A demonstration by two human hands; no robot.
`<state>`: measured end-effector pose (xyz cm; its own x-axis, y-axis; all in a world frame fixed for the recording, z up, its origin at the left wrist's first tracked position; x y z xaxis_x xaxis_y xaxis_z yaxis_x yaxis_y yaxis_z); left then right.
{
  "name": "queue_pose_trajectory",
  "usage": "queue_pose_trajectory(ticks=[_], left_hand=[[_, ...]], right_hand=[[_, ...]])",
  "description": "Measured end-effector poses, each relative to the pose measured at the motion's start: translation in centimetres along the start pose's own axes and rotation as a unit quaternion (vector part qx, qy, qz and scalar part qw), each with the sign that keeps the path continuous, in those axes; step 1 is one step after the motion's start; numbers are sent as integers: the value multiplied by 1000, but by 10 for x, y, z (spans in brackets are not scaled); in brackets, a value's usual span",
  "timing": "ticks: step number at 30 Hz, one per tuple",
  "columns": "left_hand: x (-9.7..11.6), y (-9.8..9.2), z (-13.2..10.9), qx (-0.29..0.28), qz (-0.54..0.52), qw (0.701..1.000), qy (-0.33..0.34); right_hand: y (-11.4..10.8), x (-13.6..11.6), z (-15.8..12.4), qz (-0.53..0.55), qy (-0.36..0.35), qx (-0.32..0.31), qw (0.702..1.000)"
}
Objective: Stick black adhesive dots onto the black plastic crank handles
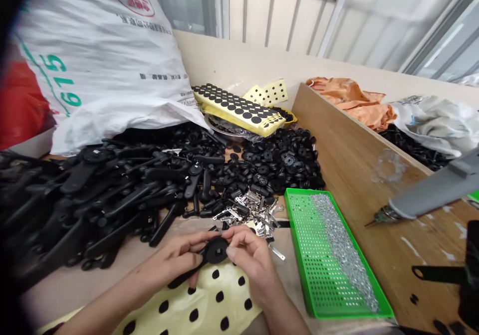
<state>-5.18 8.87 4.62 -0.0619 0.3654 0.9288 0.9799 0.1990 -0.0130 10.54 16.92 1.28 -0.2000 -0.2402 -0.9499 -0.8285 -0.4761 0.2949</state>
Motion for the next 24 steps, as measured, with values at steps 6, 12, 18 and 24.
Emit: queue_pose_trajectory(ticks=[6,12,18,24], left_hand=[[2,1,1,-6,11,1000,11],[-3,-1,3,-23,5,1000,19],[-8,-1,5,-31,14,999,16],[-12,-1,5,-11,78,997,20]], right_hand=[[0,1,1,-14,-1,4,1000],[-1,1,0,-12,2,7,1000],[-2,2,-1,-4,-2,0,1000],[-3,1,-2,-15,-14,-12,1000]])
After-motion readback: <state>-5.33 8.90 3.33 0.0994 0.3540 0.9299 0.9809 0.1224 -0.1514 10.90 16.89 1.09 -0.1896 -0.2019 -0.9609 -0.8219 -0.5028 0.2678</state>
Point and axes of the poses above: each hand's wrist, its own z-axis towards the middle knuckle, its own y-axis out of the palm, x = y × z, the point moved 1 cm from there along z, towards the middle knuckle, and after that the axes turned 12 degrees about x, right-handed, at the moved point
